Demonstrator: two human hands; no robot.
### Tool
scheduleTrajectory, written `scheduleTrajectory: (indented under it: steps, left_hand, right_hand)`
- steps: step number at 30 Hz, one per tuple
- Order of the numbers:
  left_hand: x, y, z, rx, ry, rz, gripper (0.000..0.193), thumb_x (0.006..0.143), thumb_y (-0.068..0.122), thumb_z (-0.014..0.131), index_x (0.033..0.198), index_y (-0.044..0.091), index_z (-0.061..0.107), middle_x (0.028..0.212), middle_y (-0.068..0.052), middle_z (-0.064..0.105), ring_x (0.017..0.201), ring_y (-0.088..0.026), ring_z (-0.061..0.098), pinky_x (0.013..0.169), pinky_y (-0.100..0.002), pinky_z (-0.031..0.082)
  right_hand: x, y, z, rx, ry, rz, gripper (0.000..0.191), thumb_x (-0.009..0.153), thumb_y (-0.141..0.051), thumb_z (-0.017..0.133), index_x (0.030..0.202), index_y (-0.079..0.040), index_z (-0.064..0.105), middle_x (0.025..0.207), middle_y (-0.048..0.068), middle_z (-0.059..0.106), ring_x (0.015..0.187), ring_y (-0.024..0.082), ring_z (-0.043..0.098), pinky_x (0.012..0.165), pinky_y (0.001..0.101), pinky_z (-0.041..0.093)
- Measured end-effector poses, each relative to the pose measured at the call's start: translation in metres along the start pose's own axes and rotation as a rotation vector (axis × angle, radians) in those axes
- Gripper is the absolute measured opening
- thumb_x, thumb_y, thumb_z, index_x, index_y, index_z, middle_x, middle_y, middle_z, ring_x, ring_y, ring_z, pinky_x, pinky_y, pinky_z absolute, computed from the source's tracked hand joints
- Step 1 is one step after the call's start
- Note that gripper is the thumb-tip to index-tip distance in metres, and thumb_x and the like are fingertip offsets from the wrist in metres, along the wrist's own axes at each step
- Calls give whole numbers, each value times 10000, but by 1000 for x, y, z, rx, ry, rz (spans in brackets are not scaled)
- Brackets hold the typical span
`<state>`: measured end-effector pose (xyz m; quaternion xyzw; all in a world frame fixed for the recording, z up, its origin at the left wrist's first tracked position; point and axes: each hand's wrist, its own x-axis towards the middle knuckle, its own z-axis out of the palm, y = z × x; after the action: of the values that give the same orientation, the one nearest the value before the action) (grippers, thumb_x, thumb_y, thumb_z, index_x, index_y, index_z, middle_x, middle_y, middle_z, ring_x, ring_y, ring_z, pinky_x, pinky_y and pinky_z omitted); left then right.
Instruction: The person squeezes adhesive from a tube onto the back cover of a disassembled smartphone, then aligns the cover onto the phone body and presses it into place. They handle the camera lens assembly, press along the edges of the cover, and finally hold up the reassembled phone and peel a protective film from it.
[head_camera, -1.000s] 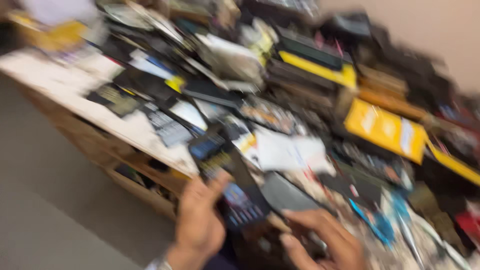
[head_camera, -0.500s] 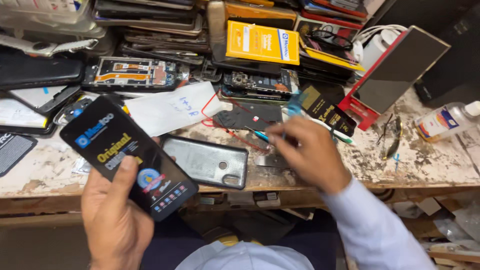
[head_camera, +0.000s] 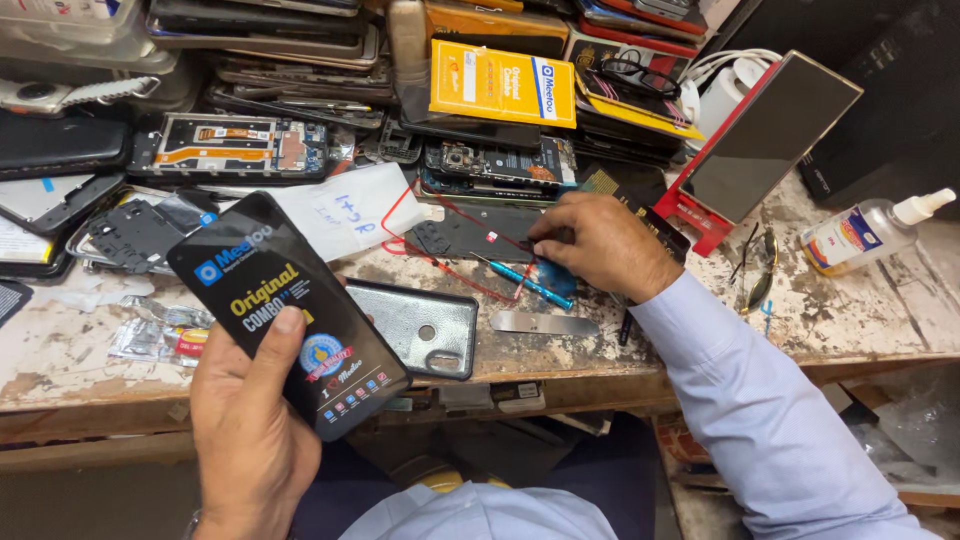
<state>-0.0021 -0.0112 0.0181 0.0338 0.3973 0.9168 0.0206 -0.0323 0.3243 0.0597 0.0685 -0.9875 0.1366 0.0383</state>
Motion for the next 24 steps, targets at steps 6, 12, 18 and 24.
scheduleTrajectory:
  steps: [6,12,18,24]
  left_hand:
    - [3,-5,3,16,-14,-10,235,1017,62,613,1243,-1,602,1123,-74,719,970,-133,690,877,-298,564]
    - [3,-1,13,115,-76,32,388,1030,23,583,1406,-10,493,1229,-114,658,1048,-139,661,908,-324,565]
    - [4,0,23,257,-162,185,777,978,-28,574,1626,135,179,1456,-117,533,1198,-129,604,1020,-287,520]
    - [10,-5,18,393,-185,118,437,1005,25,611,1438,21,547,1330,-87,640,1110,-97,613,949,-243,514]
  right_hand:
    - [6,5,5,-11,10,2,197,784,-181,808,916,-58,729,910,116,684,885,287,685,786,412,546]
    - [13,7,-4,106,-26,132,204,793,-179,794,895,-55,667,837,101,699,781,254,708,710,415,562]
    - [16,-12,-4,37,190,-183,123,875,-79,693,994,-63,718,957,98,680,881,269,683,787,404,560]
    - [32,-19,11,-92,5,-339,144,846,-189,754,953,-93,764,943,90,694,957,309,647,923,436,480]
